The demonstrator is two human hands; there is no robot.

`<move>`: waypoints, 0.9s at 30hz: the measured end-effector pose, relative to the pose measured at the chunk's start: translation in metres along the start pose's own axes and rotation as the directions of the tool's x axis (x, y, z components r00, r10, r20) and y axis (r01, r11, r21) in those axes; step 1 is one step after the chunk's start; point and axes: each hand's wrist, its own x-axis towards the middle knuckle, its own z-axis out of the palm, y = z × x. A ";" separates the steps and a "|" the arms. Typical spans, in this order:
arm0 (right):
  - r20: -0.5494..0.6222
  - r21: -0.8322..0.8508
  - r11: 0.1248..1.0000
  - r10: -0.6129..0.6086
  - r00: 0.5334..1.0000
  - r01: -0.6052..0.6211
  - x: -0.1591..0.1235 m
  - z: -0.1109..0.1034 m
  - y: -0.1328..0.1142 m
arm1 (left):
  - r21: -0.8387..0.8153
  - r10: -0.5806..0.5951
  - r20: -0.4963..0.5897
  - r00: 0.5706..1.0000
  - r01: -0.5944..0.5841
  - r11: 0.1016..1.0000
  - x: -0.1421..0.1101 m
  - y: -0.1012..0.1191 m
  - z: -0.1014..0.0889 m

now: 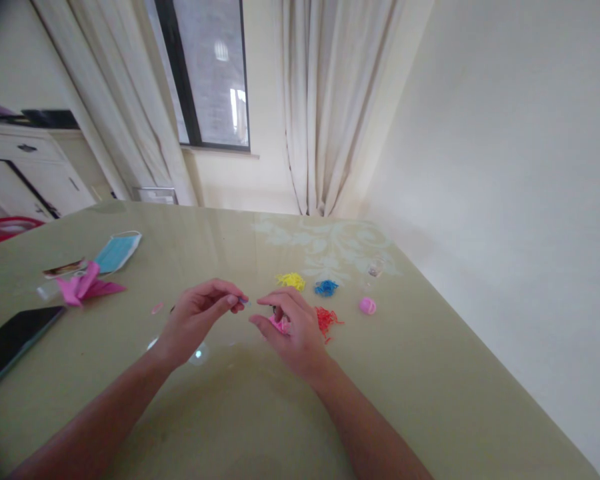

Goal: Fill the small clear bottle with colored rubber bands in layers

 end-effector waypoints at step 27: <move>-0.067 0.080 0.996 0.045 0.997 -0.040 0.001 -0.004 -0.005 | 0.963 0.058 -0.136 0.989 0.118 0.242 0.011 -0.018 -0.042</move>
